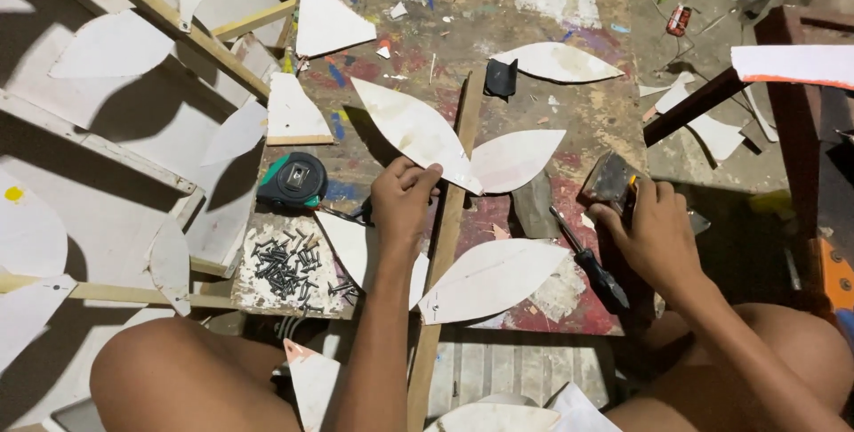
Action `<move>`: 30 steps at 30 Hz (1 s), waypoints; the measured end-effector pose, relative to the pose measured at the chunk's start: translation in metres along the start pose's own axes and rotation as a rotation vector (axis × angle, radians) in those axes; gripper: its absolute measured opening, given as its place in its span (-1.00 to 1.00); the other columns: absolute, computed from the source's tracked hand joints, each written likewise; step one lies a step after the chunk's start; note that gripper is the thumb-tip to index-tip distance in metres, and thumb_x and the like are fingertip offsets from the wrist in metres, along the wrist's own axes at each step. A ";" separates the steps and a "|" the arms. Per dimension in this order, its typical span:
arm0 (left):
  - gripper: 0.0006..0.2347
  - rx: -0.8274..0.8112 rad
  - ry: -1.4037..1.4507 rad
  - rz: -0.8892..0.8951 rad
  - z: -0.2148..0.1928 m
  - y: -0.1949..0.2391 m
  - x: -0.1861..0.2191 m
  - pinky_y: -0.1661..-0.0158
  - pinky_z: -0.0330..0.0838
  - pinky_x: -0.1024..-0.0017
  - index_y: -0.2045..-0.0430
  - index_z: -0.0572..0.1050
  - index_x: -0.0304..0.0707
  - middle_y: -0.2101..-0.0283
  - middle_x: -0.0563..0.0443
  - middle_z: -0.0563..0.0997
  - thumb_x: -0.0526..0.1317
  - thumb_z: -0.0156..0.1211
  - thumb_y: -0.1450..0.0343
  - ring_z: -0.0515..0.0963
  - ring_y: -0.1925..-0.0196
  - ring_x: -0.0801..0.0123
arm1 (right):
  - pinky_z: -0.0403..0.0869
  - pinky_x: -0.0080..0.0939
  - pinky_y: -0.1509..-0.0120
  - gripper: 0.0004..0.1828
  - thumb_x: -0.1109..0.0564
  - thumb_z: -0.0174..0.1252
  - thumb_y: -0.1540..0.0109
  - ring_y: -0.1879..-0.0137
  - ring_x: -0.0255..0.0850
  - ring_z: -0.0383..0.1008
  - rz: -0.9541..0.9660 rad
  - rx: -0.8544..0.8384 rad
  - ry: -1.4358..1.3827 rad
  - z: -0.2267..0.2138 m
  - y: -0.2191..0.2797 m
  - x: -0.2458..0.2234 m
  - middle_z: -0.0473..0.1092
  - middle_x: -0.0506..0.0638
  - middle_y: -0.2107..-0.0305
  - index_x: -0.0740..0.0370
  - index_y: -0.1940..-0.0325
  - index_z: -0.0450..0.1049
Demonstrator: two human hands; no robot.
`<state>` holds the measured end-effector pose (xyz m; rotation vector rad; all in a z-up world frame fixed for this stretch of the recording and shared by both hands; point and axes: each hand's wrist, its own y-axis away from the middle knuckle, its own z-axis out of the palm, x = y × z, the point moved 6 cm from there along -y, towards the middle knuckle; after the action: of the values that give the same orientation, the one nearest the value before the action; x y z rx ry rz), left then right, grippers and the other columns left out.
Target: Attaching white leaf-shaped foam pieces to a wooden stick using a staple gun
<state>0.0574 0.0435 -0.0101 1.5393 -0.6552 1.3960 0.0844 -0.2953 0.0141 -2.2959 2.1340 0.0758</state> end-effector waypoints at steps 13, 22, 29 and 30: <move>-0.40 0.061 -0.562 0.118 0.028 0.044 0.033 0.03 0.52 -0.05 -0.25 0.15 -0.80 -0.01 -0.62 0.56 -0.29 0.26 -0.41 0.61 -0.04 -0.34 | 0.60 -0.13 0.21 -0.77 0.10 0.11 -0.31 0.20 -0.02 0.63 -0.211 0.018 0.003 0.022 0.005 -0.022 0.49 0.06 0.26 0.12 -0.04 0.51; -0.55 0.172 -1.295 0.531 0.041 0.046 0.028 -0.31 -0.18 -0.40 -0.28 0.36 -0.13 -0.52 -0.43 -0.07 -0.06 0.11 -0.47 -0.04 -0.48 -0.45 | 0.58 0.15 0.10 -0.75 -0.05 0.07 -0.32 0.11 0.15 0.61 -0.095 -0.258 -0.075 0.018 0.008 -0.032 0.51 0.12 0.26 0.13 0.09 0.50; -0.59 -0.160 -1.192 0.659 0.041 0.035 0.025 -0.35 -0.19 -0.35 -0.33 0.31 -0.14 -0.44 -0.20 0.27 -0.13 -0.17 -0.55 0.07 -0.53 -0.18 | 0.49 0.33 -0.07 -0.75 -0.13 0.03 -0.33 0.04 0.09 0.60 -0.138 -0.334 0.022 0.025 0.005 -0.034 0.52 0.02 0.23 0.02 0.09 0.46; -0.60 -0.145 -1.183 0.676 0.041 0.036 0.027 -0.34 -0.16 -0.35 -0.30 0.36 -0.12 -0.42 -0.18 0.32 -0.13 -0.17 -0.55 0.11 -0.52 -0.16 | 0.52 0.30 0.02 -0.76 -0.11 0.02 -0.33 0.06 0.13 0.60 -0.138 -0.321 -0.004 0.033 0.001 -0.027 0.53 0.06 0.26 0.04 0.10 0.46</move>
<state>0.0514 -0.0029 0.0283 2.0395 -2.0754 0.6719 0.0807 -0.2669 -0.0182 -2.5999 2.0853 0.4523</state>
